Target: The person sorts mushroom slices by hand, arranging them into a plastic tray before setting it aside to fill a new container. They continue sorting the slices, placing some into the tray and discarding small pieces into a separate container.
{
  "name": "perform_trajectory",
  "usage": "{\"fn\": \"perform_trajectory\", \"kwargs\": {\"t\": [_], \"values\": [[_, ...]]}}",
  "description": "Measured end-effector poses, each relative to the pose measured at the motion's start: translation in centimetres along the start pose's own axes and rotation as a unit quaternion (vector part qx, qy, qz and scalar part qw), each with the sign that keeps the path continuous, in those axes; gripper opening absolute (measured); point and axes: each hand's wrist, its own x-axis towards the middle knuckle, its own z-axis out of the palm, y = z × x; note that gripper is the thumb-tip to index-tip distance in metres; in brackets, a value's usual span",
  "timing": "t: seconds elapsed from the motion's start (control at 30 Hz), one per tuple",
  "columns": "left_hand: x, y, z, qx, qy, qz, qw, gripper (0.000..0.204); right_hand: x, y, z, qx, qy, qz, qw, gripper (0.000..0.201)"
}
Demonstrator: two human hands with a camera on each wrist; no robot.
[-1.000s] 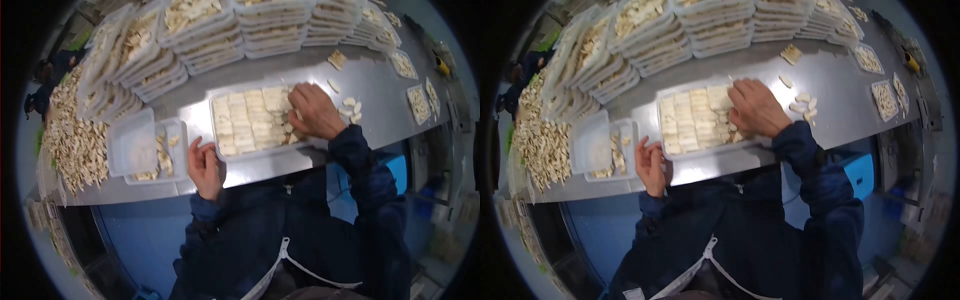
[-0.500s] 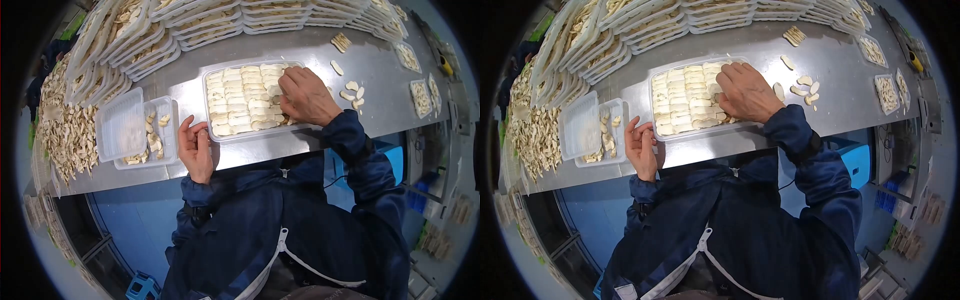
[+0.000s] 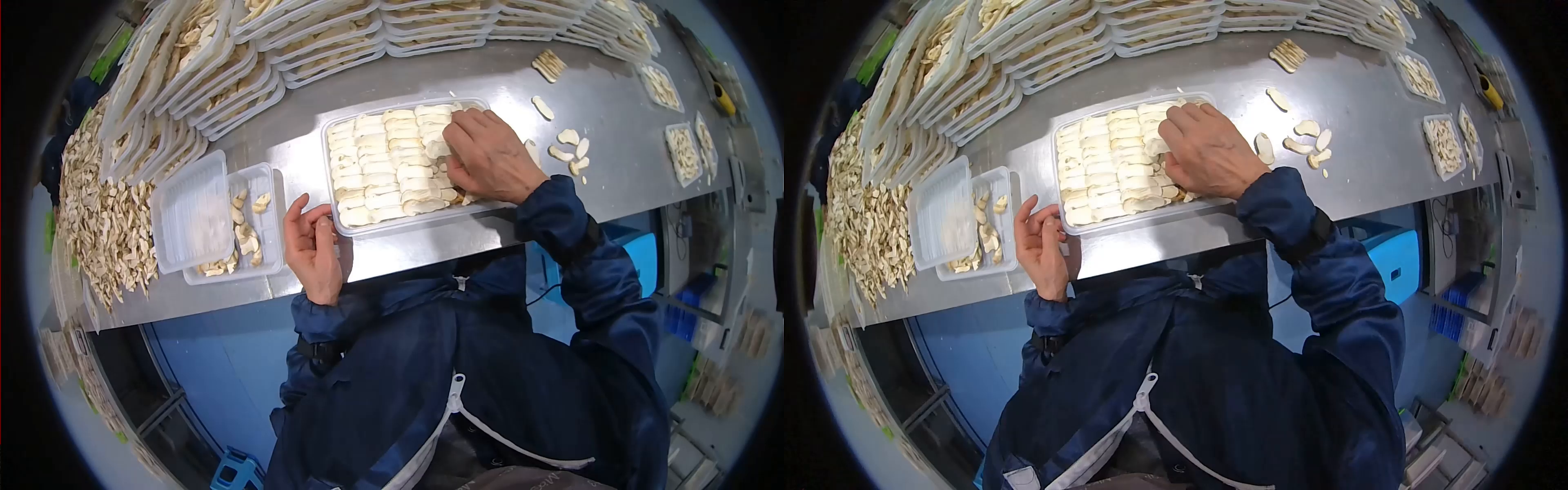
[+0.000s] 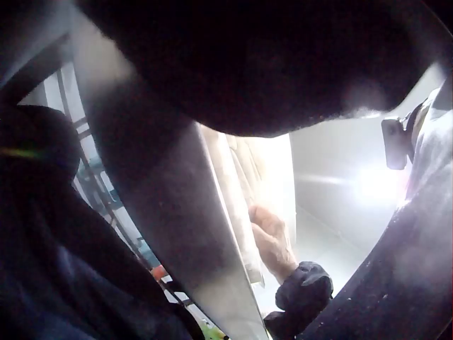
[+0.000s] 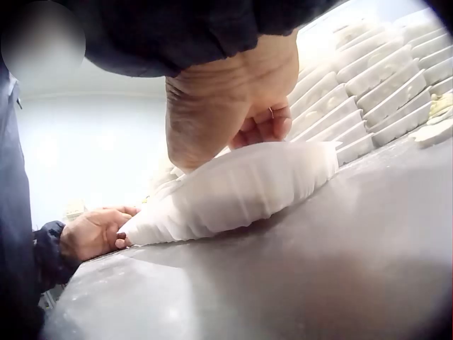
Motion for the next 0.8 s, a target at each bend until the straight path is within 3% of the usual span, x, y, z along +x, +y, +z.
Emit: {"fn": "perform_trajectory", "kwargs": {"t": [0.27,0.4,0.5,0.57,0.63,0.73,0.8], "values": [[0.1,-0.2,-0.1,0.000,-0.005,0.004,1.000,0.039,0.0,0.0,0.2,0.007,0.021,0.005,1.000,0.021],[0.0,-0.4,-0.2,-0.010,-0.005,0.011,1.000,0.040,-1.1,0.1,-1.9,0.016,0.058,0.038,0.997,0.024],[0.0,-0.2,-0.1,-0.011,-0.002,0.010,1.000,0.040,-4.1,2.7,-5.8,-0.065,0.148,0.111,0.981,0.019],[0.1,-0.3,-0.2,-0.004,-0.001,0.005,1.000,0.040,-7.7,6.3,-7.6,-0.082,0.168,0.226,0.956,0.013],[0.1,-0.4,-0.3,-0.003,0.000,0.004,1.000,0.040,-11.4,9.0,-9.5,-0.133,0.083,0.348,0.924,0.007],[0.2,-0.4,-0.2,0.002,0.005,0.000,1.000,0.040,-14.6,10.1,-10.6,-0.143,0.016,0.396,0.907,0.010],[0.3,-0.6,-0.3,0.012,0.007,0.001,1.000,0.040,-14.9,10.1,-10.0,-0.120,0.027,0.404,0.906,0.012]]}}
